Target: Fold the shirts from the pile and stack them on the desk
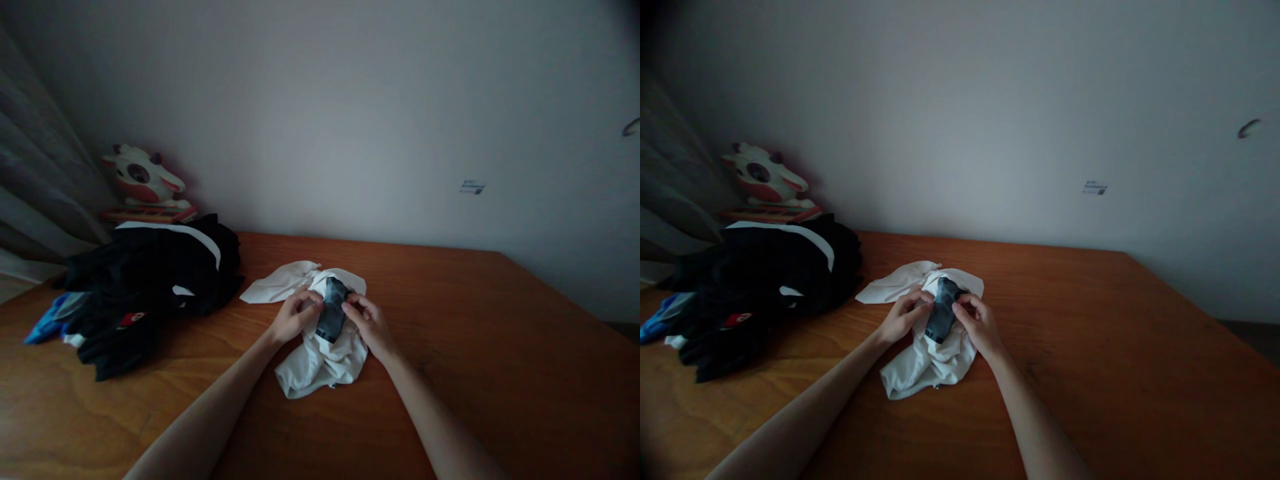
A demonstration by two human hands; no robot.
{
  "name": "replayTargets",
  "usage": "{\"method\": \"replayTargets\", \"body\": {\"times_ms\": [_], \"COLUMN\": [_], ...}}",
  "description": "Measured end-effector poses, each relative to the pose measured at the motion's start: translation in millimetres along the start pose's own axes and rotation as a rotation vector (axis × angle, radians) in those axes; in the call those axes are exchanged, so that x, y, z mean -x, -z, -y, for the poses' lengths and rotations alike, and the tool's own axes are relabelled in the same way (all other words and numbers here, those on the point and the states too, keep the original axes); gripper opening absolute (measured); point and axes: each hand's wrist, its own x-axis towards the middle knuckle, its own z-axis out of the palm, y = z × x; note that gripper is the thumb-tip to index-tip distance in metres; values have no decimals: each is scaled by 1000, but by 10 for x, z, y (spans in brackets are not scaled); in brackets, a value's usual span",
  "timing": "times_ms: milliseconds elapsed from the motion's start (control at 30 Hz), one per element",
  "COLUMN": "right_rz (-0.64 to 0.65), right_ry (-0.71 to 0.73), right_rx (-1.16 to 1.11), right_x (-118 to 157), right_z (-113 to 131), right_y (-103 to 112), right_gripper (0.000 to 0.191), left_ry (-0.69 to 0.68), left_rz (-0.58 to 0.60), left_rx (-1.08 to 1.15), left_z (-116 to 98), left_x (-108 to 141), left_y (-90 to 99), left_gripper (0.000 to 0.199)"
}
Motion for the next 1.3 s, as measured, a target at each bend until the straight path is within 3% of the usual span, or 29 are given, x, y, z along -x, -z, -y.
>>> {"method": "replayTargets", "body": {"times_ms": [633, 767, 900, 967, 1067, 1167, 1300], "right_rz": [-16, 17, 1, -24, -126, -338, -563], "right_ry": [18, 40, 176, 191, 152, 174, 220], "right_rx": [-13, 82, 289, 358, 339, 264, 159], "right_x": [-25, 34, 95, 93, 38, -57, -171], "right_z": [-93, -56, -87, -127, -191, -244, -309], "right_y": [48, -2, -90, -109, -73, 30, 170], "right_gripper": [36, 40, 51, 46, 37, 41, 44], "left_ry": [13, 49, 116, 184, 241, 244, 284], "left_rz": [-1, -7, 27, -10, -120, -213, -255], "left_rx": [61, 167, 276, 339, 491, 695, 896], "left_z": [106, 70, 103, 155, 202, 155, 51], "left_x": [-6, -9, -7, -14, -47, -82, -87], "left_y": [17, 9, 0, 2, 38, 114, 178], "left_gripper": [28, 34, 41, 43, 40, 41, 50]}}
